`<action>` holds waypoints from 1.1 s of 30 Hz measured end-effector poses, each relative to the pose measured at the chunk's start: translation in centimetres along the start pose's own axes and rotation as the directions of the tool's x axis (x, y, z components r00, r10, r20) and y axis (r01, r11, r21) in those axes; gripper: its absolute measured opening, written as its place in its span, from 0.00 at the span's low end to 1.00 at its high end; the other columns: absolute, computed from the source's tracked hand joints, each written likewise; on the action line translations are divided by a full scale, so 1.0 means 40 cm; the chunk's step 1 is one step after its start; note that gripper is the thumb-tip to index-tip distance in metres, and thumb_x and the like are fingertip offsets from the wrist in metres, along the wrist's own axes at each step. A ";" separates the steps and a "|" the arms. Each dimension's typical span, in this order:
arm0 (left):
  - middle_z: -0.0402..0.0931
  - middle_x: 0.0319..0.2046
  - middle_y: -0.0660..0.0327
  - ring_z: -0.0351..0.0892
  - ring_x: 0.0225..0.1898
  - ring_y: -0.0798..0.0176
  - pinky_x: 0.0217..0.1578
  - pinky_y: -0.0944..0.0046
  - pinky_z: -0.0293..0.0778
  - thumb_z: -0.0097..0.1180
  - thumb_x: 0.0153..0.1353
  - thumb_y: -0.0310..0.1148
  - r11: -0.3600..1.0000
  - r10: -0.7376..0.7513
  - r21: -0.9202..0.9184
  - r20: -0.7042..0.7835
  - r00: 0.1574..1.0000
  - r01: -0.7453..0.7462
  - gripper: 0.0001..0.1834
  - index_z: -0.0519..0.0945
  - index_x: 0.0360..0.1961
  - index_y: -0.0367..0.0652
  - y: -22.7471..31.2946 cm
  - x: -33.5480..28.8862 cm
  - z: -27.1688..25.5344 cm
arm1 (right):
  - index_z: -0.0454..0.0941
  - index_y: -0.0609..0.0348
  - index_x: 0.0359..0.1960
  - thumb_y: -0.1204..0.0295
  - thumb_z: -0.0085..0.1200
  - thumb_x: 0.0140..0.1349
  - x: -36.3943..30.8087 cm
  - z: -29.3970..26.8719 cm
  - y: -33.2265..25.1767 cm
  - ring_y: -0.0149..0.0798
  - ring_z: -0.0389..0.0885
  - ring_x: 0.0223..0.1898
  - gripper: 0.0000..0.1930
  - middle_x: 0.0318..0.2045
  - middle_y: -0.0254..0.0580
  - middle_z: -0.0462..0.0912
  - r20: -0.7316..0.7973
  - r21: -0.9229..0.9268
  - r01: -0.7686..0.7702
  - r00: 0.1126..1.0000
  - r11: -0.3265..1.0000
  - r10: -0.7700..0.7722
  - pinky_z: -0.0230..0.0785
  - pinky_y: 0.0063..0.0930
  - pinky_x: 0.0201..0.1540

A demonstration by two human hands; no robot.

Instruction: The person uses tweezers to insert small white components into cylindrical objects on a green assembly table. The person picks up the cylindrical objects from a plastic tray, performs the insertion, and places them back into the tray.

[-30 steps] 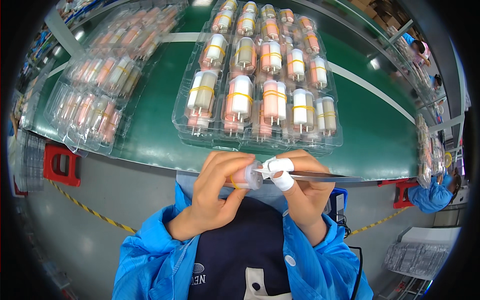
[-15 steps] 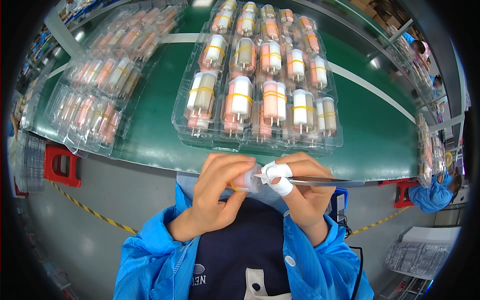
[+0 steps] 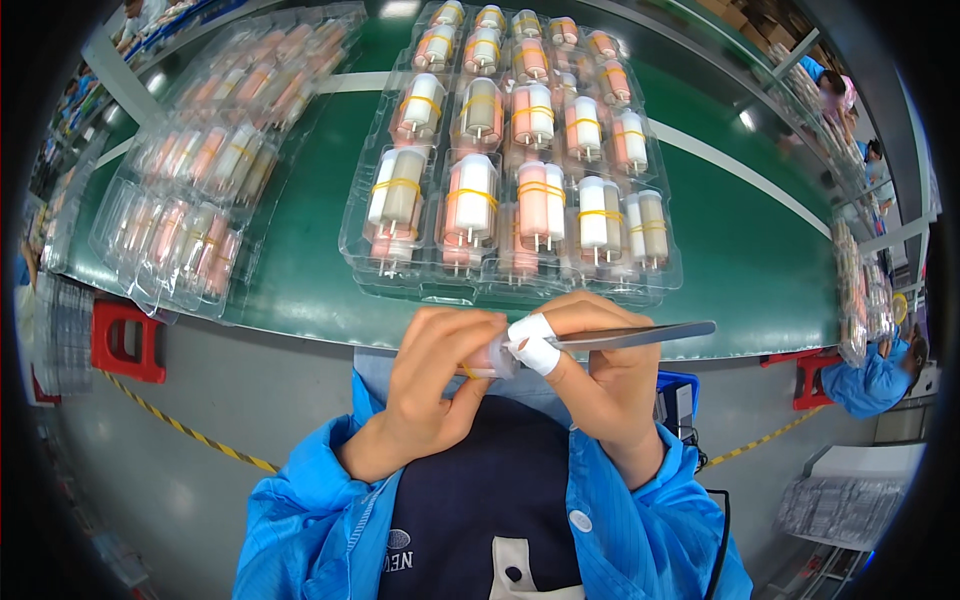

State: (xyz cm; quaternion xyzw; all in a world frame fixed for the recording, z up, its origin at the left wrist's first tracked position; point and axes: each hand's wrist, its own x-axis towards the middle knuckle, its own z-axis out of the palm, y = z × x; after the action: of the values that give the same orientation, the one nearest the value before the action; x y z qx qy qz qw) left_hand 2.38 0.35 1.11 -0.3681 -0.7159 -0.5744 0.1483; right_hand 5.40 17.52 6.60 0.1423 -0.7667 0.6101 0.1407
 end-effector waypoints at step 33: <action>0.70 0.49 0.45 0.73 0.49 0.57 0.49 0.62 0.70 0.58 0.50 0.17 0.944 -0.124 -0.304 0.033 0.992 0.128 0.24 0.68 0.51 0.31 -0.010 -0.023 -0.003 | 0.81 0.65 0.35 0.81 0.59 0.54 -0.028 0.016 0.027 0.34 0.80 0.34 0.07 0.32 0.46 0.82 -0.182 0.183 0.040 0.983 0.982 -0.006 0.72 0.25 0.35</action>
State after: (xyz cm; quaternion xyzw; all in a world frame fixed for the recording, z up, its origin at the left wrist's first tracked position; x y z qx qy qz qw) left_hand 2.72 -0.13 0.27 -0.3439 -0.6415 -0.6841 0.0477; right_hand 5.99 17.17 5.04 0.1078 -0.6886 0.6878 0.2027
